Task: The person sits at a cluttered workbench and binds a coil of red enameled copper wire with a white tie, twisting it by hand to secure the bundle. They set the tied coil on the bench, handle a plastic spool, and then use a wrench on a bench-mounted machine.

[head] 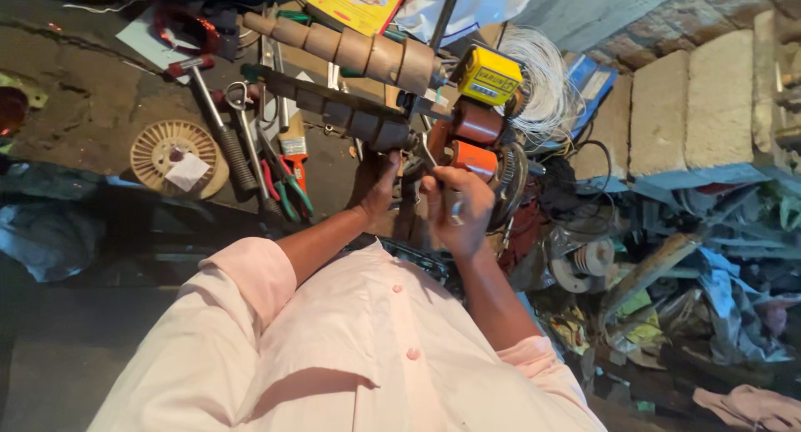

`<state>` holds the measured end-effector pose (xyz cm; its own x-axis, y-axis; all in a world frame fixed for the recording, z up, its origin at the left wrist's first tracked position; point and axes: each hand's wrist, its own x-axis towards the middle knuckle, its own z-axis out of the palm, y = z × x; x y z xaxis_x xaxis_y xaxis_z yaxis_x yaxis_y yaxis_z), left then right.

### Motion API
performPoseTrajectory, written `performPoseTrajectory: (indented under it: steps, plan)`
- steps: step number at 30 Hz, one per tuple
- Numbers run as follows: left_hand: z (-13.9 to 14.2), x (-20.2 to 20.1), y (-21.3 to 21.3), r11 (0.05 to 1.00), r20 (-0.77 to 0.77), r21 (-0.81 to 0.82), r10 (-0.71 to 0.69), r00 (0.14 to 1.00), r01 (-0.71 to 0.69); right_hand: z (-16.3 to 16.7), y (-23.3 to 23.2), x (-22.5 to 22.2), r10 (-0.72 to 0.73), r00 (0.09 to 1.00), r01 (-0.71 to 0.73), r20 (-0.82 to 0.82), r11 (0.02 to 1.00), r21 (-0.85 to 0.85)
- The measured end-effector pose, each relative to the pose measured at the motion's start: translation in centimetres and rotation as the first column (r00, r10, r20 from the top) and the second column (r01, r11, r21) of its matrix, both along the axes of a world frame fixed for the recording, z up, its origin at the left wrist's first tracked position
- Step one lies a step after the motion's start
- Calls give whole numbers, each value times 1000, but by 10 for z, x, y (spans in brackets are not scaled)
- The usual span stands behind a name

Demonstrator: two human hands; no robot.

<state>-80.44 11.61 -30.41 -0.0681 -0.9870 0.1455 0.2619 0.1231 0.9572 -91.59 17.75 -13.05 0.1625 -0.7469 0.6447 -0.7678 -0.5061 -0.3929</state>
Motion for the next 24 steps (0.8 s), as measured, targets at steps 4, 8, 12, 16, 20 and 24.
performPoseTrajectory:
  steps: [4,8,12,16,20,24]
  plan:
    - [9,0,-2,994,147,110,-19,989,3,-4,-1,6,64,990,-73,-129,995,-68]
    - [8,2,-5,1000,56,-17,8,998,-7,-1,-4,13,40,994,-43,-105,999,-27]
    - [8,5,-4,990,19,-143,27,999,-24,22,-37,8,14,995,-7,-99,998,64]
    - [14,7,-3,996,18,67,-61,998,60,49,-88,0,-120,992,104,28,935,339]
    - [21,11,-6,993,-64,-115,-32,997,24,58,-76,-4,-165,983,144,75,963,226]
    - [21,15,-3,994,19,-94,-45,999,47,44,-28,-1,-158,946,124,284,983,134]
